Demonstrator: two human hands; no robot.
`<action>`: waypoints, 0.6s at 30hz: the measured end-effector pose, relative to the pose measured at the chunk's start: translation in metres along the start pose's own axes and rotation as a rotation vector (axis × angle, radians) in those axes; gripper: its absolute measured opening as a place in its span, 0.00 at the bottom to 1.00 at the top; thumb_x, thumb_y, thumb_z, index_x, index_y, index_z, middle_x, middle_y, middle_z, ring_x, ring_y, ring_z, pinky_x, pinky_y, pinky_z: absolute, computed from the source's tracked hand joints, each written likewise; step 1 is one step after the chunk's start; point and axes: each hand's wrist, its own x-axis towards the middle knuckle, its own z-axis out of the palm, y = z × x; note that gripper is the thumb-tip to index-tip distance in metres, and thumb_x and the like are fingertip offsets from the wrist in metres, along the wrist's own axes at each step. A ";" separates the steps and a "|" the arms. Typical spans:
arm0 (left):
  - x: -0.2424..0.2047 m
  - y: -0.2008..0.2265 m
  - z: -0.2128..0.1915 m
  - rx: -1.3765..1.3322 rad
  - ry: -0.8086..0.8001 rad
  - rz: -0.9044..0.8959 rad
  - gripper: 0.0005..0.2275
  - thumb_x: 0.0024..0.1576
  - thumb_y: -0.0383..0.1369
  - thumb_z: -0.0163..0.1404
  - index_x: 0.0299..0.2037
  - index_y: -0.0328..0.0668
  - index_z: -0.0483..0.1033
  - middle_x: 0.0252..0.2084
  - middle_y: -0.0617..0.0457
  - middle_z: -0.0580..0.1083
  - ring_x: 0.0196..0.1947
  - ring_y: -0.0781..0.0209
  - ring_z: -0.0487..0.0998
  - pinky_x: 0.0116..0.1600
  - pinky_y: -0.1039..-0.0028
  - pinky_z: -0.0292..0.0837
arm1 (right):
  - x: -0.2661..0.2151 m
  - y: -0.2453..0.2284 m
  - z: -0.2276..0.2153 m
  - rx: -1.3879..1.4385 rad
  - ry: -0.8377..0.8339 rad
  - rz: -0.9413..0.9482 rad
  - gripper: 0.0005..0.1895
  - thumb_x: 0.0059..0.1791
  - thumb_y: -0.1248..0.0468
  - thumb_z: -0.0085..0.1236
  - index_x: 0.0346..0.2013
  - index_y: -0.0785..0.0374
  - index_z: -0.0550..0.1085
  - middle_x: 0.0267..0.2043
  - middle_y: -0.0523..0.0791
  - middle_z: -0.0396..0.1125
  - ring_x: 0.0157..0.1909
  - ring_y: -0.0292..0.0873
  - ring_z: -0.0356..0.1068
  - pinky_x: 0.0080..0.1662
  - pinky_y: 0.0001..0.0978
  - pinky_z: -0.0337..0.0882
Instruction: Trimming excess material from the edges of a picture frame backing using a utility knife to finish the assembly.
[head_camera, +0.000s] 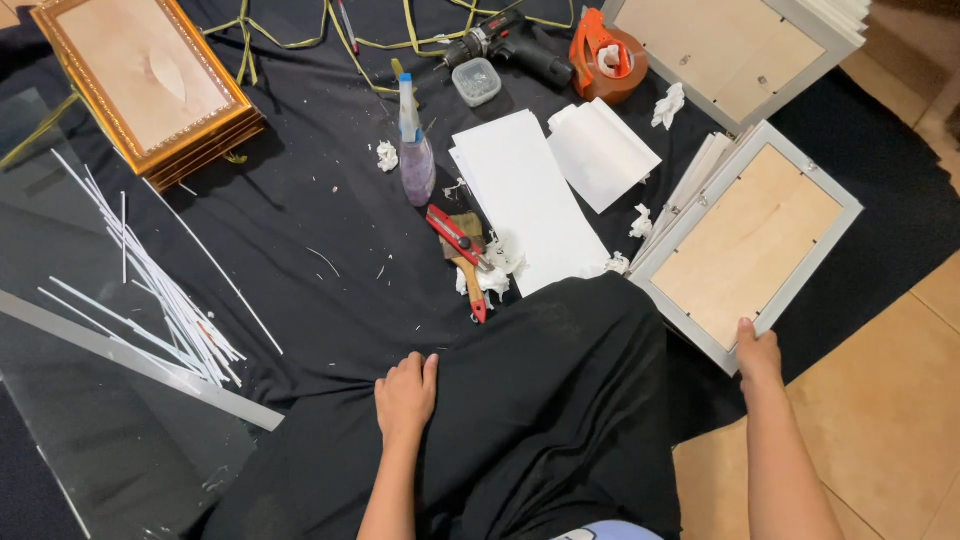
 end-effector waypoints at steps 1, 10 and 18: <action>-0.001 0.000 -0.002 0.001 -0.001 -0.001 0.18 0.65 0.49 0.38 0.36 0.44 0.71 0.35 0.51 0.78 0.35 0.47 0.77 0.49 0.60 0.67 | 0.002 0.003 0.002 -0.001 -0.002 0.001 0.29 0.62 0.51 0.40 0.59 0.81 0.64 0.56 0.67 0.64 0.54 0.66 0.66 0.55 0.53 0.66; -0.002 -0.001 0.002 -0.016 0.045 0.010 0.18 0.64 0.48 0.39 0.35 0.44 0.72 0.35 0.52 0.78 0.36 0.48 0.77 0.48 0.62 0.66 | -0.011 -0.013 0.010 0.091 0.073 -0.025 0.28 0.63 0.53 0.32 0.61 0.82 0.57 0.59 0.69 0.57 0.58 0.67 0.63 0.59 0.56 0.63; -0.002 -0.003 0.002 -0.088 0.017 -0.009 0.17 0.64 0.48 0.40 0.36 0.44 0.72 0.36 0.53 0.78 0.37 0.49 0.76 0.49 0.63 0.65 | -0.009 -0.107 0.009 -0.269 0.308 -0.186 0.35 0.49 0.59 0.61 0.68 0.66 0.63 0.61 0.64 0.49 0.57 0.70 0.53 0.57 0.59 0.62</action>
